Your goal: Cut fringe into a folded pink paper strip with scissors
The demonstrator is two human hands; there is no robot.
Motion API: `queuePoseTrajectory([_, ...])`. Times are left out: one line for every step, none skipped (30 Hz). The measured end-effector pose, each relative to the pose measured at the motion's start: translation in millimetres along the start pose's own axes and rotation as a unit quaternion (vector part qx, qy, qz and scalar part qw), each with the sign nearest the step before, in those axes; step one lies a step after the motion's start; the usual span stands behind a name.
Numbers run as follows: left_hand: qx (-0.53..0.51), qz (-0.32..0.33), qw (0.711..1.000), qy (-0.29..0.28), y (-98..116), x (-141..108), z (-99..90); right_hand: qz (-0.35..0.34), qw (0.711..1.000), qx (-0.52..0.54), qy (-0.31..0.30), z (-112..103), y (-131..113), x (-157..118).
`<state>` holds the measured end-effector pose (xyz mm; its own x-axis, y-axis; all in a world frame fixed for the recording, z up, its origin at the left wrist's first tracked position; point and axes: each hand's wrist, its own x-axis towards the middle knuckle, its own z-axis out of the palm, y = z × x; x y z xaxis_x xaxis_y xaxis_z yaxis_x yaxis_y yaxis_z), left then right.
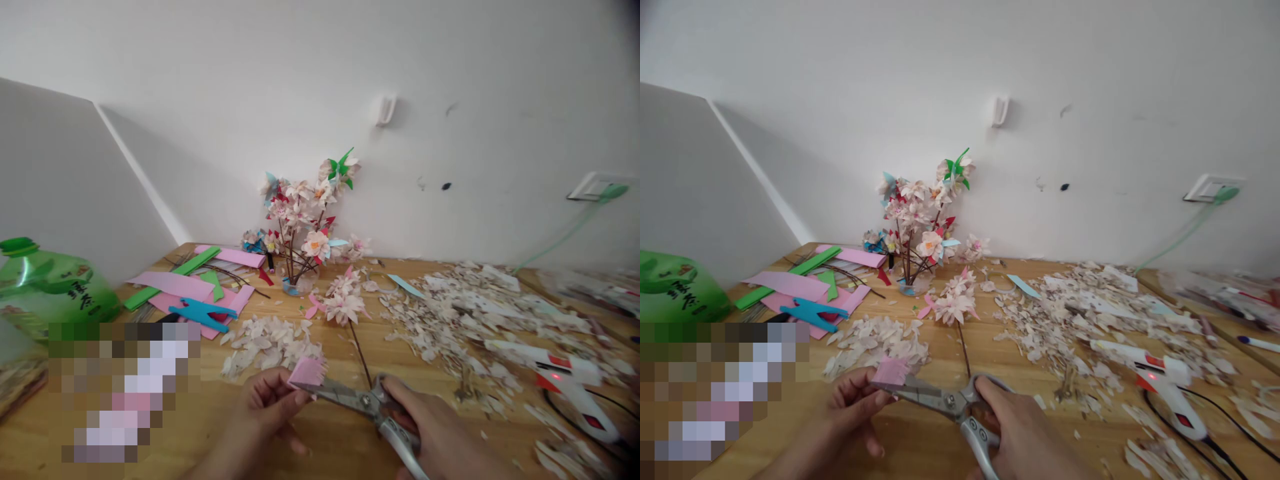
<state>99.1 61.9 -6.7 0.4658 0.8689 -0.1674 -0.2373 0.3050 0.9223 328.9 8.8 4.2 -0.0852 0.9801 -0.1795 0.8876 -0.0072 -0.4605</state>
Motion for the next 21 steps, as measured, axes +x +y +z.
queuePoseTrajectory([0.002,0.0,1.0,0.003,0.2,-0.2,0.4,-0.003,1.0,0.0,0.0,0.8,1.2,0.3])
queuePoseTrajectory([0.003,0.0,1.0,0.005,0.6,-0.4,0.8,-0.005,1.0,0.0,0.001,1.4,2.0,0.4])
queuePoseTrajectory([0.003,-0.001,1.0,0.007,1.0,-0.5,1.2,-0.008,1.0,0.0,-0.001,1.7,2.4,0.3])
queuePoseTrajectory([0.003,-0.003,1.0,0.006,1.3,-0.5,1.5,-0.01,1.0,0.002,-0.002,1.8,2.4,0.1])
queuePoseTrajectory([0.002,-0.006,1.0,0.003,1.7,-0.5,1.7,-0.011,1.0,0.002,-0.003,1.8,2.1,-0.1])
queuePoseTrajectory([0.001,-0.008,1.0,0.0,1.9,-0.5,1.8,-0.011,1.0,0.003,-0.004,1.7,1.7,-0.3])
queuePoseTrajectory([0.0,-0.009,1.0,-0.001,2.1,-0.4,1.8,-0.011,1.0,0.003,-0.005,1.6,1.3,-0.3])
queuePoseTrajectory([0.0,-0.01,1.0,0.0,2.3,-0.4,1.7,-0.011,1.0,0.002,-0.004,1.6,1.1,-0.3])
queuePoseTrajectory([0.001,-0.011,1.0,0.0,2.5,-0.4,1.6,-0.011,1.0,0.002,-0.004,1.7,1.0,-0.1])
queuePoseTrajectory([0.001,-0.01,1.0,0.001,2.7,-0.5,1.5,-0.011,1.0,0.004,-0.002,1.9,1.1,0.1])
queuePoseTrajectory([0.0,-0.009,1.0,0.002,3.0,-0.6,1.5,-0.011,1.0,0.006,0.0,2.2,1.3,0.4])
queuePoseTrajectory([-0.002,-0.009,1.0,0.002,3.4,-0.7,1.4,-0.009,1.0,0.009,0.004,2.5,1.6,0.5])
queuePoseTrajectory([-0.004,-0.009,1.0,0.002,3.8,-1.0,1.4,-0.005,1.0,0.009,0.006,2.8,1.9,0.6])
queuePoseTrajectory([-0.007,-0.009,1.0,0.0,4.2,-1.3,1.5,0.0,1.0,0.008,0.006,3.1,2.3,0.6])
queuePoseTrajectory([-0.01,-0.007,1.0,-0.001,4.6,-1.7,1.6,0.005,1.0,0.005,0.005,3.3,2.6,0.4])
queuePoseTrajectory([-0.011,-0.006,1.0,-0.003,5.0,-2.1,1.8,0.009,1.0,0.002,0.003,3.5,2.9,0.1])
queuePoseTrajectory([-0.01,-0.006,1.0,-0.005,5.3,-2.5,1.9,0.012,1.0,0.0,0.002,3.5,3.1,-0.4])
queuePoseTrajectory([-0.01,-0.007,1.0,-0.006,5.5,-2.8,2.1,0.013,1.0,-0.003,0.002,3.5,3.2,-0.9])
queuePoseTrajectory([-0.009,-0.007,1.0,-0.006,5.7,-3.0,2.2,0.013,1.0,-0.004,0.002,3.3,3.3,-1.4])
queuePoseTrajectory([-0.008,-0.008,1.0,-0.007,5.8,-3.0,2.2,0.01,1.0,-0.004,0.006,3.0,3.1,-1.9])
queuePoseTrajectory([-0.006,-0.008,1.0,-0.007,5.8,-2.9,2.2,0.008,1.0,-0.003,0.008,2.6,2.8,-2.2])
